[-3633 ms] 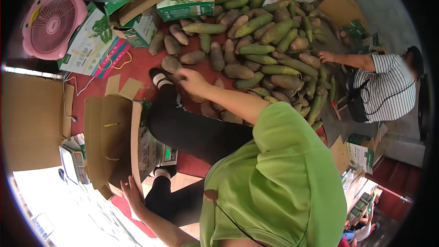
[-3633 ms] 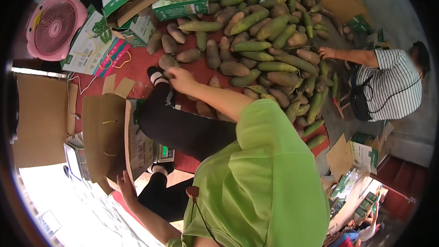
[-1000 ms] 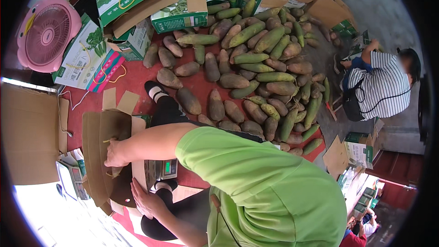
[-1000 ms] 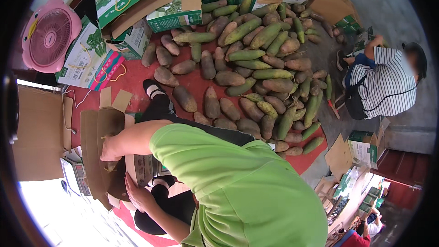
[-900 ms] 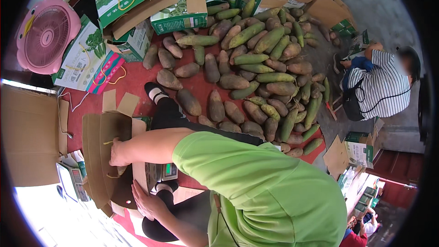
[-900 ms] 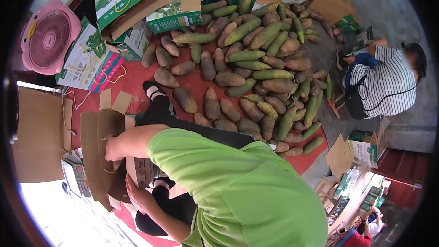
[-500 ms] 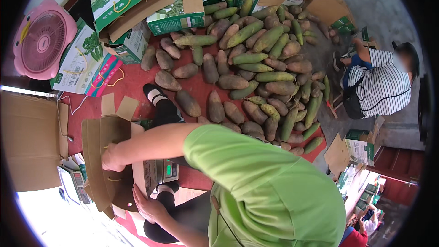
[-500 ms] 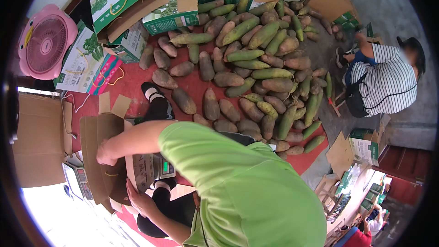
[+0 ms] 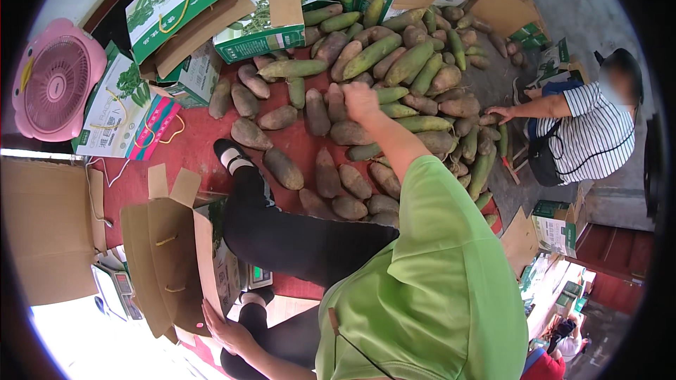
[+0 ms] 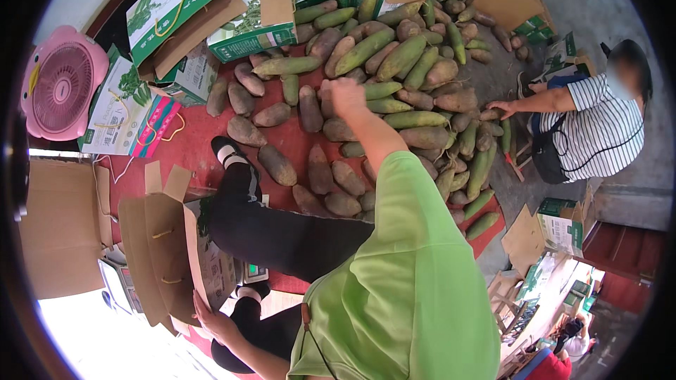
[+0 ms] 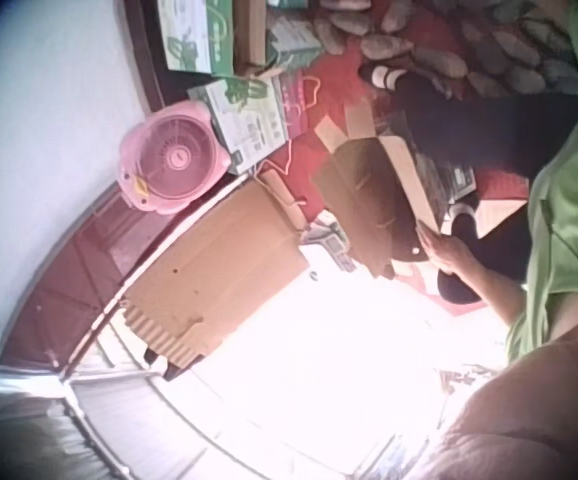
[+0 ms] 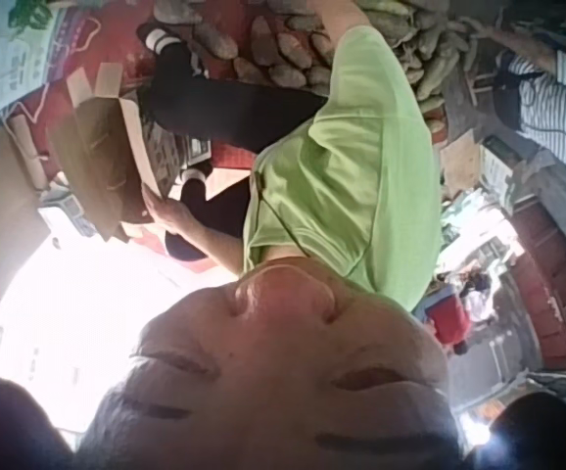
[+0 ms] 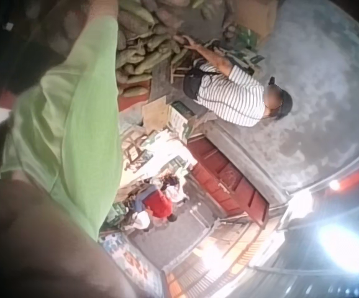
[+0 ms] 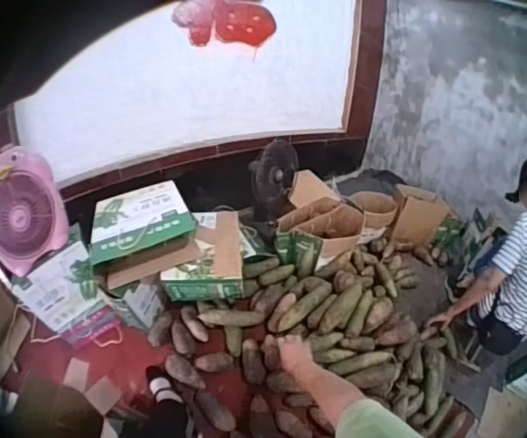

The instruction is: Sort and pack long green vegetables into cardboard boxes, using a digital scale to weigh them.

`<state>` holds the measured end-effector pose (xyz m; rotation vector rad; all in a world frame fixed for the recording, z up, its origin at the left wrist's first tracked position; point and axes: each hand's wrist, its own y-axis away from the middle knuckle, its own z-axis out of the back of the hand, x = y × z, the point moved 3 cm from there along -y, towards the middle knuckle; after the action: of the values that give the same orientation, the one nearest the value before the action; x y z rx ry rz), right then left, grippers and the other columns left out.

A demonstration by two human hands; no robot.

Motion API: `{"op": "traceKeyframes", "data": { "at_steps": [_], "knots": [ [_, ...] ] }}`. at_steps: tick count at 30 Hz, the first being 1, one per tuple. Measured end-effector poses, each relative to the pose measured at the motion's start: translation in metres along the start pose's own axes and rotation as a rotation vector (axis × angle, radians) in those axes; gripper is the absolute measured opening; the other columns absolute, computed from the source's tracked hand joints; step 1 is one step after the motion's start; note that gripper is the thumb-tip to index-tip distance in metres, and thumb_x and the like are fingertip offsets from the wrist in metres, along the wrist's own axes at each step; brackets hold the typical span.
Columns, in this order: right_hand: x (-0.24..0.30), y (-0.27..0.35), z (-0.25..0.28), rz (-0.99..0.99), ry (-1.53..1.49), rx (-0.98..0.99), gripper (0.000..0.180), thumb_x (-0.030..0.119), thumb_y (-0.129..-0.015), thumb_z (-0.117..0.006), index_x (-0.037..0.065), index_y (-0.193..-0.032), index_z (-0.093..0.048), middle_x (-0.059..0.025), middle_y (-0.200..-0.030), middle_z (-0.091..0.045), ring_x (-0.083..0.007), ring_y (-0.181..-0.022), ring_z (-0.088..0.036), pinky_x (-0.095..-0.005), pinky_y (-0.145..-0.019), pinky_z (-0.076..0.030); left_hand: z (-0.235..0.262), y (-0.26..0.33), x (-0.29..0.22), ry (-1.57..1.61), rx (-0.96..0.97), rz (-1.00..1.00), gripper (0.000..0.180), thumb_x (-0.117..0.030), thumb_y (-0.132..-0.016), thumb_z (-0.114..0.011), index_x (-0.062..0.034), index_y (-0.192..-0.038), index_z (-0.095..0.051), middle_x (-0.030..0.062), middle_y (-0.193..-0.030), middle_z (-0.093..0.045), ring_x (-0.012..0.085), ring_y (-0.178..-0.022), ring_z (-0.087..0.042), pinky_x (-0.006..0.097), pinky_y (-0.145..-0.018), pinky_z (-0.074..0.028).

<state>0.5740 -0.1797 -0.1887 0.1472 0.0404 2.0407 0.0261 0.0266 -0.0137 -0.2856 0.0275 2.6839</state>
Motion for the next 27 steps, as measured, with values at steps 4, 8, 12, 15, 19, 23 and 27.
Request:
{"op": "traceKeyframes", "data": {
  "at_steps": [4,8,12,15,19,23,27],
  "knots": [
    [-0.059,0.004,-0.008,-0.118,0.124,0.089,0.053,0.009,-0.074,-0.066,0.015,-0.124,-0.048,-0.0061,-0.118,-0.051,-0.0259,-0.114,-0.049,-0.0438,-0.087,-0.047,0.002,0.001,-0.005,-0.008,-0.009,-0.019,0.051,0.008,-0.079,-0.041,-0.0006,-0.128,-0.051,0.0189,-0.127,-0.054,0.0347,-0.118,-0.051,0.043,-0.1,-0.04],
    [-0.072,0.004,-0.012,-0.056,0.198,0.178,0.059,0.007,-0.076,-0.065,0.016,-0.13,-0.043,-0.004,-0.122,-0.048,-0.0252,-0.115,-0.047,-0.0434,-0.091,-0.044,0.0,0.0,-0.006,0.004,-0.011,-0.027,0.05,0.008,-0.079,-0.041,0.0006,-0.128,-0.051,0.0196,-0.126,-0.054,0.0357,-0.118,-0.051,0.043,-0.101,-0.038],
    [-0.068,-0.001,-0.015,-0.113,0.26,0.268,0.054,0.006,-0.077,-0.063,0.017,-0.127,-0.044,-0.0035,-0.125,-0.047,-0.024,-0.115,-0.047,-0.0417,-0.092,-0.042,-0.001,0.0,-0.002,0.051,0.019,0.018,0.047,0.002,-0.085,-0.036,-0.0018,-0.13,-0.049,0.0174,-0.127,-0.054,0.0327,-0.121,-0.049,0.043,-0.109,-0.028],
    [-0.073,-0.001,-0.022,-0.151,0.283,0.212,0.045,0.007,-0.078,-0.061,0.016,-0.12,-0.047,-0.0036,-0.124,-0.049,-0.0223,-0.115,-0.047,-0.0418,-0.089,-0.042,-0.004,0.0,-0.003,0.005,0.011,0.011,0.046,0.002,-0.085,-0.036,-0.001,-0.129,-0.049,0.0178,-0.127,-0.055,0.0327,-0.119,-0.051,0.042,-0.108,-0.03],
    [-0.079,0.007,-0.029,-0.043,0.266,0.165,0.04,0.008,-0.078,-0.061,0.016,-0.115,-0.048,-0.0044,-0.12,-0.053,-0.0223,-0.115,-0.048,-0.0436,-0.088,-0.041,-0.006,0.0,0.001,-0.004,-0.025,-0.033,0.046,0.005,-0.083,-0.037,0.0008,-0.128,-0.05,0.0192,-0.126,-0.055,0.0342,-0.118,-0.052,0.042,-0.104,-0.034],
    [-0.067,0.028,-0.006,0.01,0.149,0.215,0.045,0.014,-0.075,-0.069,0.015,-0.114,-0.048,-0.005,-0.119,-0.054,-0.0239,-0.116,-0.047,-0.0462,-0.09,-0.039,-0.008,0.001,0.002,-0.012,-0.051,-0.061,0.047,0.007,-0.081,-0.04,0.0019,-0.126,-0.051,0.0207,-0.125,-0.055,0.0358,-0.117,-0.052,0.043,-0.1,-0.038],
    [-0.035,0.044,0.008,0.055,-0.105,0.178,0.054,0.019,-0.071,-0.075,0.013,-0.118,-0.047,-0.0098,-0.118,-0.055,-0.029,-0.116,-0.048,-0.048,-0.091,-0.04,-0.01,0.0,0.005,-0.001,-0.065,-0.076,0.046,0.006,-0.082,-0.041,0.0013,-0.126,-0.051,0.0211,-0.125,-0.055,0.0363,-0.116,-0.052,0.043,-0.099,-0.039]
  ]
}}
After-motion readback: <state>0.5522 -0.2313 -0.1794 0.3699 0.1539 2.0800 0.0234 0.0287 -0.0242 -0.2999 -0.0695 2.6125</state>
